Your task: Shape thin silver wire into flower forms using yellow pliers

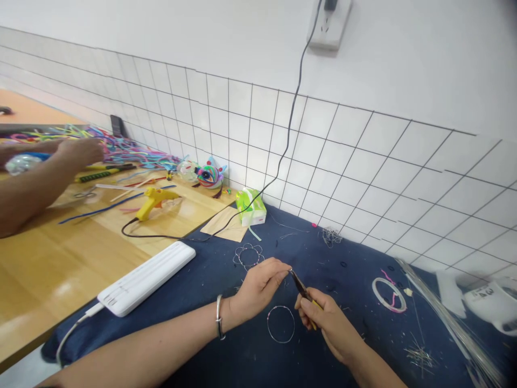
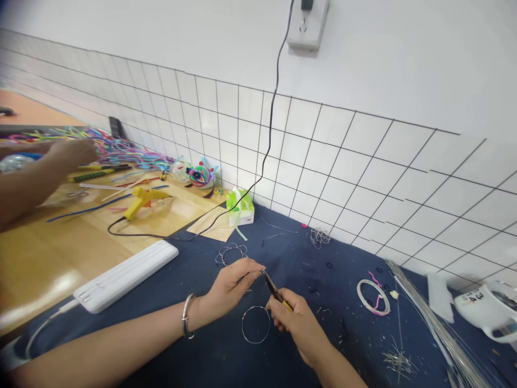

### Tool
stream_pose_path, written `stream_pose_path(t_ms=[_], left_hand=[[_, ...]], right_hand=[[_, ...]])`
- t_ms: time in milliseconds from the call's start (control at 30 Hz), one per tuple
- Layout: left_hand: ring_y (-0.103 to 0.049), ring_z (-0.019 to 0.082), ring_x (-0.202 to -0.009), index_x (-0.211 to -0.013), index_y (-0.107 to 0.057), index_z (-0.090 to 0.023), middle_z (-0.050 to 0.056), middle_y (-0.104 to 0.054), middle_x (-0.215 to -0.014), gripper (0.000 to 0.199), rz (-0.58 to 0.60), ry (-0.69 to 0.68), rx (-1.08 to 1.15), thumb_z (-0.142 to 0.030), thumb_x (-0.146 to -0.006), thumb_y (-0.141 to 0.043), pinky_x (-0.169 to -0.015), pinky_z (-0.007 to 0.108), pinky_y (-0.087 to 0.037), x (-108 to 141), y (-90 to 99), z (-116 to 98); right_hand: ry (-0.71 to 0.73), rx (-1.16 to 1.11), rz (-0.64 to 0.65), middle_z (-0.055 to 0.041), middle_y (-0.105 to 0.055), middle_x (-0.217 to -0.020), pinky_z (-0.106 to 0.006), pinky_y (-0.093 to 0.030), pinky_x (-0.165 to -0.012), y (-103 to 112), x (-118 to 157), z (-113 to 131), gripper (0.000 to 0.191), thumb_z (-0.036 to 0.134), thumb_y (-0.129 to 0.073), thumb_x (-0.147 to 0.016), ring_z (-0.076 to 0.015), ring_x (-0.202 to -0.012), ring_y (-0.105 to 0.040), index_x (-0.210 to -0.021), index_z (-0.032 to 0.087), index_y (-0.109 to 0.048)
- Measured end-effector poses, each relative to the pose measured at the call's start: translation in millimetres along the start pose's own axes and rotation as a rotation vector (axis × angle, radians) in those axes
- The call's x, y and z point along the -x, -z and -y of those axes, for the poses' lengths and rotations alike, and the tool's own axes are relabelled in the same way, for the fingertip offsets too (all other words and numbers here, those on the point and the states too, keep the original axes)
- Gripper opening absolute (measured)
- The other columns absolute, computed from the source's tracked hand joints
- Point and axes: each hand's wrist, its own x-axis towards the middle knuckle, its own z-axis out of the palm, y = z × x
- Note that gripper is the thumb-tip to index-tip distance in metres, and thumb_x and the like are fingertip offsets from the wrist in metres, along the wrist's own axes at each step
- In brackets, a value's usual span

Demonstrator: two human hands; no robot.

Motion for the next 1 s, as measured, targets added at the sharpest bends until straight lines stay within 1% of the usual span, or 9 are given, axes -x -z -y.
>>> stream_pose_path(t_ms=[100,200,300,400,500,600,800,900,1000], left_hand=[[-0.055,0.012,-0.077,-0.095,-0.062,-0.018,0.004,-0.061,-0.086,0.019,0.007,0.124,0.090,-0.021,-0.086,-0.046,-0.072,0.025,-0.044,1,-3.8,0],[-0.050,0.010,-0.064,-0.094,-0.062,-0.017,0.003,-0.058,-0.080,0.020,0.024,0.262,0.249,-0.027,-0.086,-0.047,-0.060,0.022,-0.043,3,-7.9,0],[-0.046,0.008,-0.059,-0.093,-0.060,-0.015,0.002,-0.056,-0.077,0.020,0.028,0.343,0.405,-0.029,-0.085,-0.048,-0.056,0.021,-0.040,4,-10.4,0],[-0.044,0.007,-0.057,-0.092,-0.060,-0.015,0.002,-0.055,-0.075,0.020,0.021,0.367,0.498,-0.030,-0.084,-0.050,-0.055,0.021,-0.038,4,-11.0,-1],[-0.043,0.007,-0.056,-0.091,-0.060,-0.014,0.001,-0.055,-0.075,0.020,0.027,0.380,0.541,-0.030,-0.084,-0.051,-0.054,0.021,-0.037,4,-11.3,-3],[-0.042,0.007,-0.056,-0.091,-0.060,-0.014,0.001,-0.055,-0.075,0.019,0.035,0.385,0.552,-0.030,-0.084,-0.051,-0.054,0.021,-0.036,4,-11.7,-3],[-0.042,0.006,-0.055,-0.090,-0.060,-0.014,0.001,-0.056,-0.075,0.020,0.039,0.392,0.555,-0.031,-0.084,-0.051,-0.055,0.021,-0.036,4,-12.2,-2],[-0.043,0.006,-0.055,-0.090,-0.059,-0.014,0.001,-0.056,-0.075,0.021,0.037,0.398,0.570,-0.031,-0.084,-0.051,-0.054,0.021,-0.036,4,-12.7,-2],[-0.045,0.006,-0.054,-0.090,-0.058,-0.013,0.001,-0.057,-0.074,0.021,0.039,0.406,0.579,-0.032,-0.084,-0.050,-0.054,0.021,-0.037,4,-13.8,-3]], right_hand=[[-0.012,-0.060,0.011,0.0017,-0.044,-0.068,-0.022,-0.030,-0.055,-2,0,-1,0.027,0.042,-0.049,-0.084,-0.0078,-0.060,-0.041,-0.083,0.015,-0.054],[-0.011,-0.104,0.018,0.0021,-0.043,-0.066,-0.021,-0.029,-0.052,-2,0,-3,0.027,0.041,-0.049,-0.084,-0.0071,-0.057,-0.039,-0.081,0.015,-0.053],[-0.020,-0.150,0.028,0.0026,-0.041,-0.064,-0.021,-0.027,-0.050,-2,-1,-4,0.026,0.040,-0.050,-0.084,-0.0065,-0.055,-0.037,-0.080,0.015,-0.053],[-0.026,-0.178,0.032,0.0026,-0.041,-0.063,-0.022,-0.025,-0.050,-2,-1,-4,0.025,0.039,-0.049,-0.084,-0.0064,-0.054,-0.037,-0.079,0.015,-0.052],[-0.018,-0.190,0.037,0.0024,-0.041,-0.063,-0.022,-0.026,-0.050,-3,-1,-3,0.026,0.039,-0.050,-0.084,-0.0065,-0.054,-0.037,-0.078,0.015,-0.052],[-0.022,-0.195,0.041,0.0023,-0.041,-0.063,-0.022,-0.026,-0.050,-2,-1,-3,0.026,0.040,-0.050,-0.083,-0.0065,-0.054,-0.037,-0.078,0.015,-0.052],[-0.056,-0.188,0.038,0.0036,-0.037,-0.062,-0.020,-0.021,-0.047,-2,0,-6,0.028,0.043,-0.051,-0.082,-0.0058,-0.053,-0.032,-0.077,0.015,-0.049],[-0.053,-0.106,0.013,0.0044,-0.033,-0.061,-0.020,-0.019,-0.046,-2,0,-5,0.031,0.046,-0.049,-0.082,-0.0061,-0.053,-0.028,-0.078,0.016,-0.049],[0.020,0.115,-0.058,0.0047,-0.032,-0.061,-0.020,-0.022,-0.047,0,1,-2,0.033,0.049,-0.045,-0.083,-0.0069,-0.053,-0.027,-0.077,0.017,-0.049]])
